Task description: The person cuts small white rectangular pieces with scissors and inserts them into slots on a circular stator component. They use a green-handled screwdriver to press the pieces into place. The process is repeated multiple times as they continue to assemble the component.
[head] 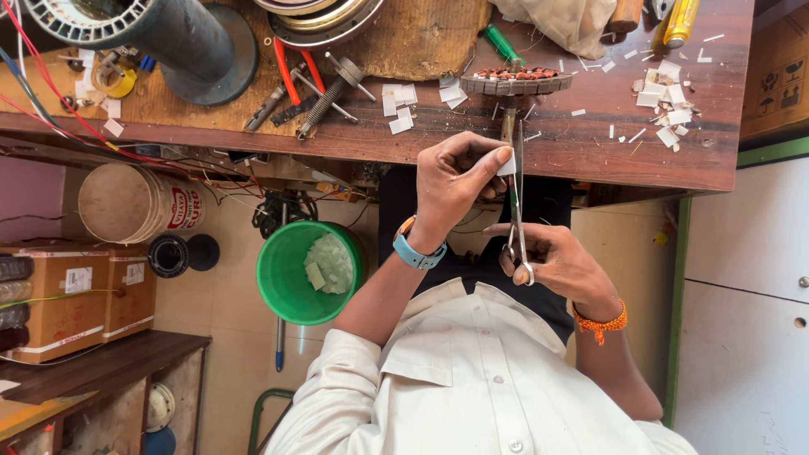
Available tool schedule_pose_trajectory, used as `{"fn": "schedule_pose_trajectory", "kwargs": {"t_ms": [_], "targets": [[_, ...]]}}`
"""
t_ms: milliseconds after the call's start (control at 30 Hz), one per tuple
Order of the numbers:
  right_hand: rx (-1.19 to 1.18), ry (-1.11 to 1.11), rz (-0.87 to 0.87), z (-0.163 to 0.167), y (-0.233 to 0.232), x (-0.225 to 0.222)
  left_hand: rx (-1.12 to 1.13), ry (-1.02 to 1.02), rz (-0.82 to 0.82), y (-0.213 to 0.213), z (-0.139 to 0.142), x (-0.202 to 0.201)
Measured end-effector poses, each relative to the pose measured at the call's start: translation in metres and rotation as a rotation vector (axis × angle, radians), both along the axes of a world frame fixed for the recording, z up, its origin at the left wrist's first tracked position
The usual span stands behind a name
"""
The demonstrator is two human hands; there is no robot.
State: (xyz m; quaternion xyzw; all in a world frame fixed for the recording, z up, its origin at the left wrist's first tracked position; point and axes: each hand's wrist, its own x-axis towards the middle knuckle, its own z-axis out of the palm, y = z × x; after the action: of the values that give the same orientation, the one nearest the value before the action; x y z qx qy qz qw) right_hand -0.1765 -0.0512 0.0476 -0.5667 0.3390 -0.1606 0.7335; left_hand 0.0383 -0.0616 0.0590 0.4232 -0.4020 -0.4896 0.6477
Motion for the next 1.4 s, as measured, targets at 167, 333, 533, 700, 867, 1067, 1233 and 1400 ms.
{"fn": "schedule_pose_trajectory", "kwargs": {"t_ms": [167, 333, 533, 700, 867, 1067, 1233, 1400], "targets": [[-0.007, -0.012, -0.004, 0.001, 0.002, 0.001, -0.014, -0.043, 0.028, 0.003, 0.001, -0.001], [-0.005, -0.012, -0.032, 0.002, 0.006, 0.001, -0.021, -0.038, 0.017, 0.004, 0.000, 0.000], [-0.010, 0.005, -0.055, -0.005, 0.009, -0.003, 0.021, -0.004, -0.046, -0.002, -0.006, 0.000], [-0.081, 0.025, -0.023, -0.006, 0.007, -0.009, 0.028, -0.037, -0.031, -0.002, -0.005, -0.005], [-0.045, -0.014, -0.022, 0.000, 0.004, -0.008, 0.007, -0.061, -0.015, -0.003, 0.001, -0.007], [0.045, -0.039, -0.038, 0.003, 0.003, -0.009, -0.035, -0.066, -0.009, -0.004, 0.001, -0.006], [-0.002, 0.015, -0.047, 0.000, 0.005, -0.009, -0.017, -0.070, -0.001, -0.002, -0.005, -0.008], [-0.037, -0.018, -0.041, 0.002, 0.005, -0.008, -0.026, -0.097, 0.007, -0.003, -0.004, -0.009]]}}
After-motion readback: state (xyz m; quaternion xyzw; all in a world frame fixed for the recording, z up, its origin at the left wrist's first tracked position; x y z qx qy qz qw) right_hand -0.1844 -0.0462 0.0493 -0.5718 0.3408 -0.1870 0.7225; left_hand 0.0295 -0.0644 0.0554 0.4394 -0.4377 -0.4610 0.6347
